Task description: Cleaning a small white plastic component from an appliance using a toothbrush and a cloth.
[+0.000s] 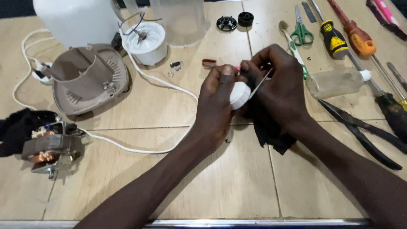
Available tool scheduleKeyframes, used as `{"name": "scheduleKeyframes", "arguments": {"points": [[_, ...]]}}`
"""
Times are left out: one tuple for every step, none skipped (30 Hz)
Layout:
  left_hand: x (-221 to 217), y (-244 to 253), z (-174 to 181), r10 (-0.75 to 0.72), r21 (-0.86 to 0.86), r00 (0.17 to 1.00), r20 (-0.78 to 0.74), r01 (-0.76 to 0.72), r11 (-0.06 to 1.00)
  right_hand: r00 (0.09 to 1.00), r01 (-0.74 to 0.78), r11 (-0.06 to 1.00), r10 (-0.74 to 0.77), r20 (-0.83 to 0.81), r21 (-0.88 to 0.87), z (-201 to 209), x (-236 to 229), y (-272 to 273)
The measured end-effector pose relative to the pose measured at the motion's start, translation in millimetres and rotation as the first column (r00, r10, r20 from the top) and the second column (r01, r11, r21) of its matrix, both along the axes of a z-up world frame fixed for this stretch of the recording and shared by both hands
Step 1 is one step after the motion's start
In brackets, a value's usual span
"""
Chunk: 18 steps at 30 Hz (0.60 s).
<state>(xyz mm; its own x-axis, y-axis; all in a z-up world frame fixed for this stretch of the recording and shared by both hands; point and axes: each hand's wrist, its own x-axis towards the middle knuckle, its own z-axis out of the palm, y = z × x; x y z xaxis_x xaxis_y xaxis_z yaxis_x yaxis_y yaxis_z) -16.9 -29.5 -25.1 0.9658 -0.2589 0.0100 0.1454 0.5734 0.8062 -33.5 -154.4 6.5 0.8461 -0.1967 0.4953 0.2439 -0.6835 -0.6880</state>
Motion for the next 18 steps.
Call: {"name": "scheduleKeyframes", "arguments": {"points": [[-1,2,6,-0.007,0.006,1.0,0.006,0.007,1.0,1.0,0.007,1.0,-0.007,0.006,0.006,1,-1,-1],[-1,0,12,0.003,0.018,1.0,-0.003,-0.003,1.0,0.999,-0.02,0.994,0.024,-0.04,0.103,3,-2,-6],[-1,-1,18,0.014,0.029,1.0,-0.012,-0.013,0.999,0.995,-0.042,0.979,0.06,-0.082,0.201,5,-3,-10],[0,0,13,0.024,0.028,1.0,-0.013,-0.023,0.999,0.994,-0.052,0.979,0.069,-0.083,0.2,8,-5,-12],[1,3,8,-0.018,-0.022,1.0,0.018,0.018,1.0,0.995,-0.088,0.984,0.093,-0.027,0.157,11,-8,-14],[4,9,5,-0.05,-0.067,0.997,0.055,0.054,0.996,0.991,-0.131,0.985,0.128,0.033,0.115,15,-7,-13],[7,13,4,-0.032,-0.064,0.998,0.058,0.036,0.997,0.989,-0.149,0.982,0.145,0.037,0.118,16,-9,-9],[9,14,2,-0.055,-0.081,0.998,0.014,0.056,0.995,0.984,-0.178,0.978,0.176,0.027,0.112,18,-13,-8],[12,15,-1,-0.078,-0.099,0.997,-0.03,0.074,0.992,0.978,-0.206,0.973,0.206,0.017,0.106,19,-17,-7],[12,13,-1,-0.075,-0.099,0.997,-0.033,0.071,0.993,0.978,-0.209,0.972,0.209,0.015,0.107,16,-20,0],[12,11,-1,-0.055,-0.078,0.992,-0.112,0.047,0.996,0.98,-0.199,0.975,0.2,-0.001,0.1,13,-22,7],[13,7,-1,-0.036,-0.058,0.982,-0.186,0.026,0.998,0.982,-0.187,0.978,0.189,-0.013,0.088,11,-23,14],[8,6,3,-0.036,-0.06,0.982,-0.185,0.025,0.998,0.982,-0.188,0.978,0.19,-0.012,0.086,10,-21,15],[3,5,7,0.005,0.056,0.996,-0.085,0.0,0.998,0.98,-0.189,0.982,0.188,0.073,0.013,8,-19,17],[-3,4,10,0.034,0.169,0.999,0.02,-0.037,0.985,0.969,-0.184,0.981,0.191,0.157,-0.061,5,-18,18],[-7,5,13,0.039,0.172,0.999,0.011,-0.04,0.984,0.969,-0.188,0.981,0.195,0.15,-0.056,7,-19,18],[-10,5,17,0.049,0.159,0.999,0.001,-0.048,0.986,0.981,-0.167,0.986,0.165,0.103,0.015,10,-19,18],[-10,3,22,0.042,0.143,0.999,-0.001,-0.041,0.989,0.991,-0.125,0.989,0.12,0.061,0.08,14,-18,16]]}}
